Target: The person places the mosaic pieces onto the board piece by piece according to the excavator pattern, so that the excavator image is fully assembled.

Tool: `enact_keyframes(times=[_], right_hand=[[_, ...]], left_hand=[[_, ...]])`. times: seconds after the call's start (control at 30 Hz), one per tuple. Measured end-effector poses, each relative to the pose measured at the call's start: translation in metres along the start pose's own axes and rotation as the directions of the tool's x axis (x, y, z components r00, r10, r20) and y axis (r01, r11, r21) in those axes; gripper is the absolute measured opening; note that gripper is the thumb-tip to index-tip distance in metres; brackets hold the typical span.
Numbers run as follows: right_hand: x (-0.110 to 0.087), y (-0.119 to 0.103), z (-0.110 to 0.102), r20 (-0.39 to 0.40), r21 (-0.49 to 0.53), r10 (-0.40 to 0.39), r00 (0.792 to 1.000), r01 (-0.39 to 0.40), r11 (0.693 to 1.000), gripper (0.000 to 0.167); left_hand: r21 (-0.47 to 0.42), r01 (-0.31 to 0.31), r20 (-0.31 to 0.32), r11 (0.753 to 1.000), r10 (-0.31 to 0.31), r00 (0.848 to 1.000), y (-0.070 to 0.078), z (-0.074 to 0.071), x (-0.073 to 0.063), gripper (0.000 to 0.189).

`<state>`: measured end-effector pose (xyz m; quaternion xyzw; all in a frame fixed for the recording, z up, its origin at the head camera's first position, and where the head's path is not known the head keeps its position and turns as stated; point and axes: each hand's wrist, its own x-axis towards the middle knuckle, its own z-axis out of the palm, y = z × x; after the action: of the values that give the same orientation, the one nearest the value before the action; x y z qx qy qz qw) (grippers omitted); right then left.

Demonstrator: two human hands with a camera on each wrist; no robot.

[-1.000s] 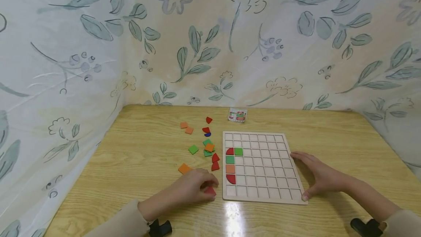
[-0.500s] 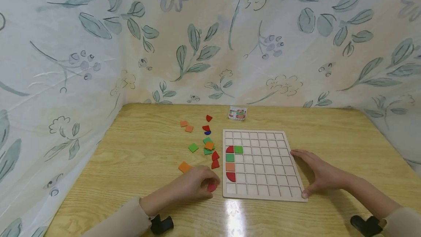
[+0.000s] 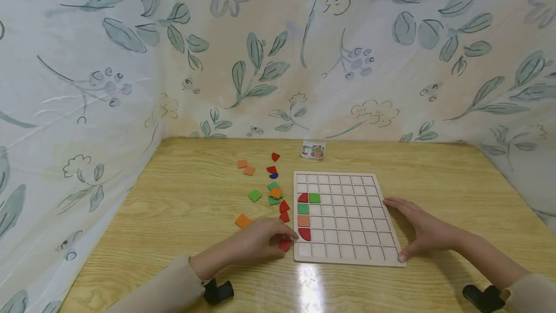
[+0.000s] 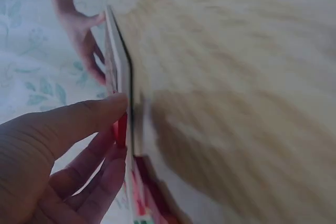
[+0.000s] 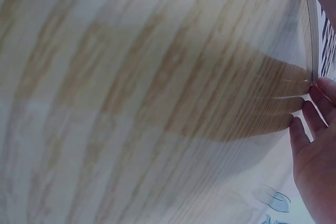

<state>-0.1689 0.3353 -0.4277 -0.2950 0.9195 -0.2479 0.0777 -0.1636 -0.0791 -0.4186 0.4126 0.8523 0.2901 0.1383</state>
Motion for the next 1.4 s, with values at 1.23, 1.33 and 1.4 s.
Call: enact_keyframes(times=[1.23, 1.33, 1.4], right_hand=[[0.002, 0.005, 0.003, -0.003, 0.029, -0.005, 1.000, 0.006, 1.000, 0.121], [0.001, 0.004, 0.003, -0.014, 0.029, -0.013, 1.000, 0.013, 1.000, 0.120], [0.000, 0.004, 0.004, -0.024, 0.032, -0.022, 0.999, 0.022, 0.999, 0.120]], left_hand=[[0.072, 0.011, -0.014, 0.997, -0.010, 1.000, 0.016, 0.018, 0.068, 0.024], [0.049, 0.008, -0.026, 0.999, -0.007, 1.000, 0.013, 0.018, 0.067, 0.025], [0.015, 0.015, -0.040, 1.000, -0.014, 0.999, 0.011, 0.018, 0.065, 0.025]])
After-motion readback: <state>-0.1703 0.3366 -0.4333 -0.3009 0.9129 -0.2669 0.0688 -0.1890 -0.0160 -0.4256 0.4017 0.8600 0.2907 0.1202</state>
